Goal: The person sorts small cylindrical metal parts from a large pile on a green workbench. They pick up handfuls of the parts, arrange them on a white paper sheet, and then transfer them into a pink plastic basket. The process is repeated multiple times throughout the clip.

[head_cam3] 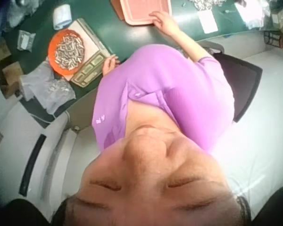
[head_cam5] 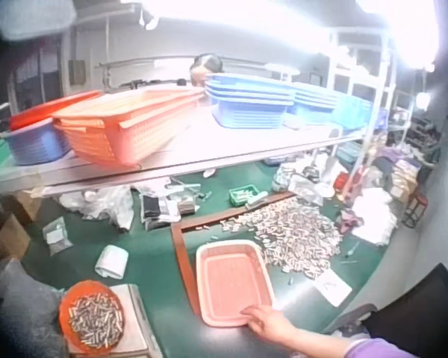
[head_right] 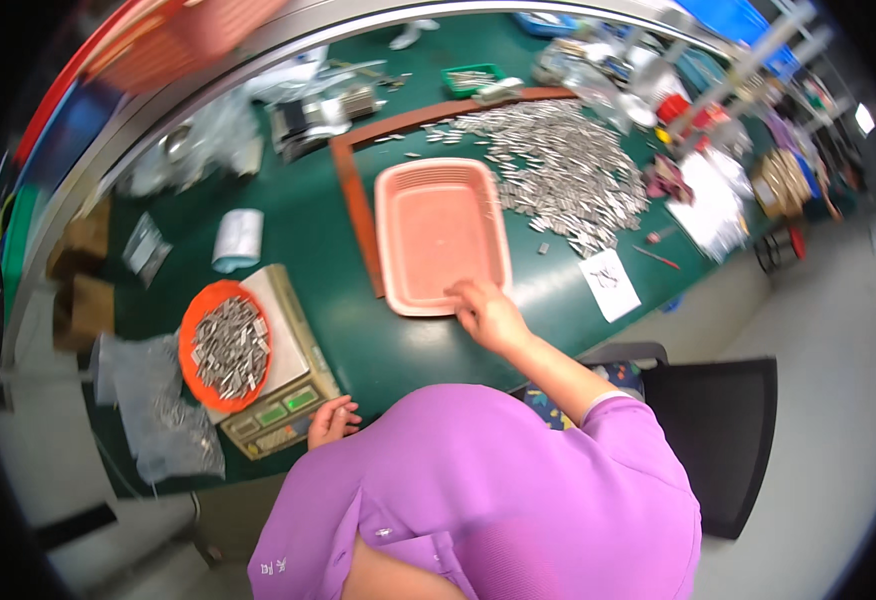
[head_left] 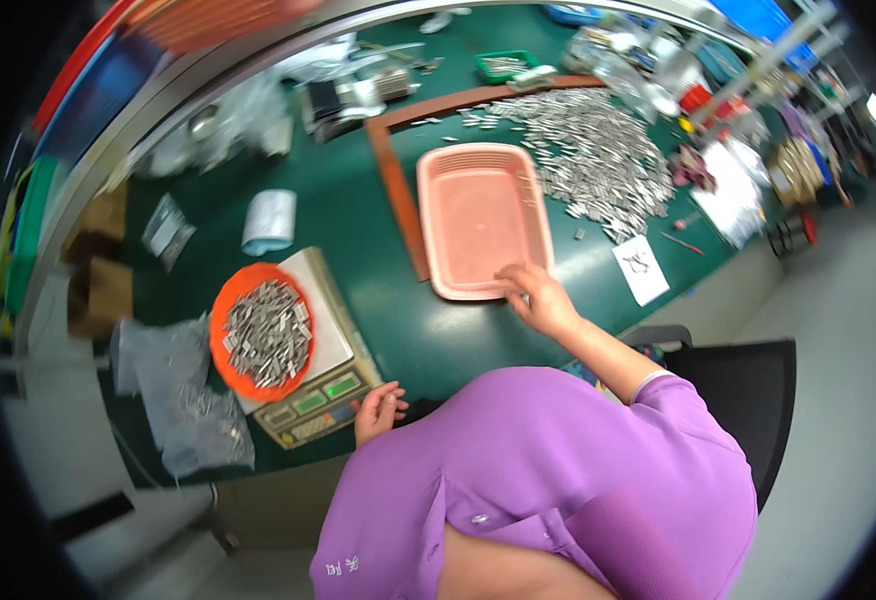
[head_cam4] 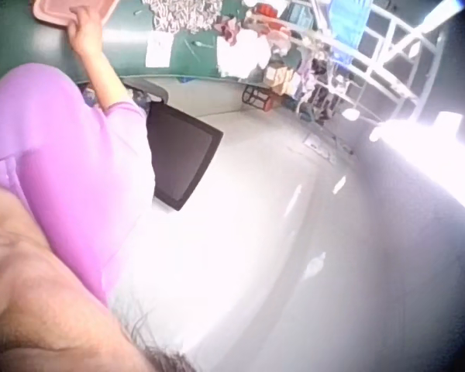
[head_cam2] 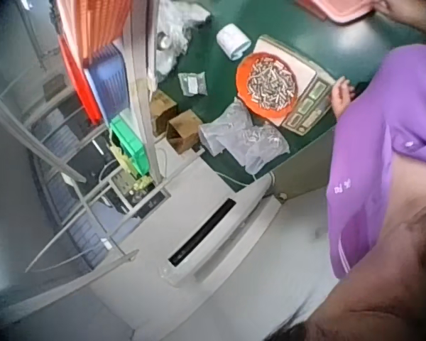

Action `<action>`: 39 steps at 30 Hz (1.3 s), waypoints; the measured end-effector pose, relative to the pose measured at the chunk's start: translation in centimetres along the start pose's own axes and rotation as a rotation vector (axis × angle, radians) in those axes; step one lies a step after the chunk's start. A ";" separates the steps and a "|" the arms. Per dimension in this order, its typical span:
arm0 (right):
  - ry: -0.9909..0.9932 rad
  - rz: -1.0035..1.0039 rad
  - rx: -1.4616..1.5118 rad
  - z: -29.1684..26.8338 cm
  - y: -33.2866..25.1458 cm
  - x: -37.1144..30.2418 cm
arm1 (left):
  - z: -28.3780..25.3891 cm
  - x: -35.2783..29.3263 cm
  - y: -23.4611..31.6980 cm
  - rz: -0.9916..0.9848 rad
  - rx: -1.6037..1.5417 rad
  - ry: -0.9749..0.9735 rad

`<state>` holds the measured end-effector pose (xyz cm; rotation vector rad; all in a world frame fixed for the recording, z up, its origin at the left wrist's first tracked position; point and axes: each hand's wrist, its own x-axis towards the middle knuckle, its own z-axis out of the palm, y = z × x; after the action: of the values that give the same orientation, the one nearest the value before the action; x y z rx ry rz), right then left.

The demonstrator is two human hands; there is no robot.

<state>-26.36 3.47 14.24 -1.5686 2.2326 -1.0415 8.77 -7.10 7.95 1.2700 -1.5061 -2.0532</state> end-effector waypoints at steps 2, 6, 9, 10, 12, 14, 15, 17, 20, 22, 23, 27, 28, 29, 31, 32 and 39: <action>0.214 0.056 -0.085 -2.3 3.3 -0.7 | 0.7 1.1 -0.5 0.038 0.035 -0.060; 0.257 0.130 -0.351 -6.7 11.3 -6.8 | 3.7 2.4 -1.6 0.218 0.214 -0.115; -0.092 0.015 -0.340 -7.7 16.3 -11.5 | 6.8 2.7 -0.1 0.360 0.531 -0.155; -0.212 -0.029 -0.339 -8.1 17.0 -12.8 | 8.0 3.2 -0.2 0.459 0.651 -0.161; -0.300 -0.159 -0.387 -7.6 18.5 -14.1 | 10.7 3.7 -1.1 0.483 0.770 -0.087; -0.376 -0.245 -0.355 -7.8 21.6 -14.6 | 13.1 4.3 -2.3 0.540 0.967 0.025; -0.394 -0.262 -0.311 -7.9 22.2 -14.4 | 13.8 4.6 -3.6 0.504 0.981 0.026; -0.404 -0.296 -0.254 -8.1 23.4 -13.6 | 15.4 5.3 -6.4 0.562 1.099 0.132; -0.400 -0.297 -0.215 -8.3 23.5 -14.1 | 16.5 5.2 -7.5 0.531 1.176 0.173; -0.412 -0.320 -0.205 -8.3 24.0 -14.0 | 16.5 4.8 -7.5 0.536 1.128 0.203; -0.410 -0.318 -0.172 -8.4 24.1 -14.1 | 16.2 4.9 -7.7 0.573 1.078 0.203; -0.389 -0.310 -0.149 -8.9 24.9 -15.1 | 16.6 5.3 -7.6 0.625 0.939 0.226; -0.376 -0.331 -0.145 -9.0 25.0 -15.1 | 16.9 5.3 -8.1 0.671 0.975 0.263; -0.370 -0.368 -0.137 -9.0 25.3 -14.9 | 17.4 4.8 -8.6 0.679 0.961 0.336; -0.309 -0.398 -0.106 -8.9 25.8 -15.5 | 18.2 5.4 -8.9 0.709 0.978 0.428; -0.306 -0.427 -0.076 -8.8 26.0 -15.7 | 18.4 5.3 -9.2 0.722 1.011 0.485; 0.080 -0.497 0.159 -12.9 28.7 -18.9 | 19.1 4.0 -12.6 0.598 0.974 0.714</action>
<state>-46.78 30.81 0.74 -2.0923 1.7834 -1.3866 -5.33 7.13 -3.81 1.3427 -2.1491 -0.3601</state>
